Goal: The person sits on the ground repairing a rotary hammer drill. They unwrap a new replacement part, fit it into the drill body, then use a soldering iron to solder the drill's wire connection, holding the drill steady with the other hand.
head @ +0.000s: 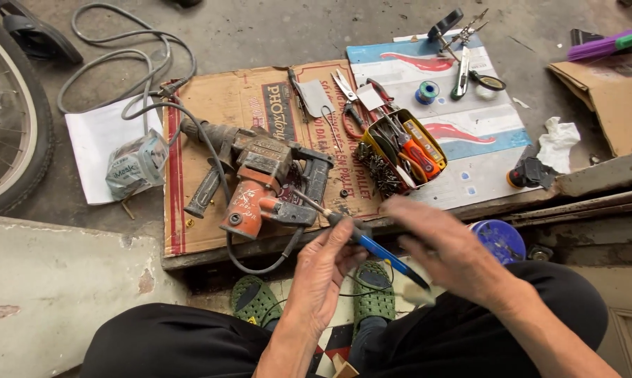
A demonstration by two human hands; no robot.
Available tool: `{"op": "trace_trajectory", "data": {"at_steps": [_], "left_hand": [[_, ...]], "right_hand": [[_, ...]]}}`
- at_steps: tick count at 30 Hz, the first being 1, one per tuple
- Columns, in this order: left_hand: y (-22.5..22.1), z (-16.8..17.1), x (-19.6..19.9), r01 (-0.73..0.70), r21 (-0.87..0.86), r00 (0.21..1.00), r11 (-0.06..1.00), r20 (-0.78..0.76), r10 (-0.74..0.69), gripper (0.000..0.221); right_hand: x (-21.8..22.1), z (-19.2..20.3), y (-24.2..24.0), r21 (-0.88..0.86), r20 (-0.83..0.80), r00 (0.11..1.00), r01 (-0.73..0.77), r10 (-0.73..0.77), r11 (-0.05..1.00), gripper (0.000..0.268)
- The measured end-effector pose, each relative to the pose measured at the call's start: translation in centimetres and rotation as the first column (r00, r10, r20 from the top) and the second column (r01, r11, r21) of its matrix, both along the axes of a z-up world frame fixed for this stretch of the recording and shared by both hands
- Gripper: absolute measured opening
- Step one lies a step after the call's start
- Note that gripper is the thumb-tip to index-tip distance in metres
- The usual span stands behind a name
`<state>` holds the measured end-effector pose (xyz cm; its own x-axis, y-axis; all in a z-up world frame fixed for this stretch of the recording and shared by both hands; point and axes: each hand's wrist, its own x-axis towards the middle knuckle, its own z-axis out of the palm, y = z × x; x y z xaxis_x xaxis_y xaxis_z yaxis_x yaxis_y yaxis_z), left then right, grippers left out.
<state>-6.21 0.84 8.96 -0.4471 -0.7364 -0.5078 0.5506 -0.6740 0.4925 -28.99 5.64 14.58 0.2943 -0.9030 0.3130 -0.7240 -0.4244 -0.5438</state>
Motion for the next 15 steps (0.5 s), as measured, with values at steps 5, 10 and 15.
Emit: {"op": "trace_trajectory", "data": {"at_steps": [5, 10, 15], "left_hand": [[-0.8, 0.4, -0.3, -0.196, -0.03, 0.98, 0.98, 0.036, 0.197, 0.032], [0.3, 0.5, -2.1, -0.26, 0.004, 0.965, 0.966, -0.035, 0.26, 0.023], [1.4, 0.9, -2.7, -0.261, -0.005, 0.965, 0.965, 0.005, 0.261, 0.026]], "right_hand": [[1.9, 1.5, 5.1, 0.115, 0.367, 0.743, 0.561, -0.56, 0.82, 0.027], [9.6, -4.2, 6.8, 0.8, 0.417, 0.438, 0.238, -0.797, 0.55, 0.054], [11.5, -4.2, 3.8, 0.633, 0.631, 0.264, 0.368, -0.729, 0.681, 0.06]]}}
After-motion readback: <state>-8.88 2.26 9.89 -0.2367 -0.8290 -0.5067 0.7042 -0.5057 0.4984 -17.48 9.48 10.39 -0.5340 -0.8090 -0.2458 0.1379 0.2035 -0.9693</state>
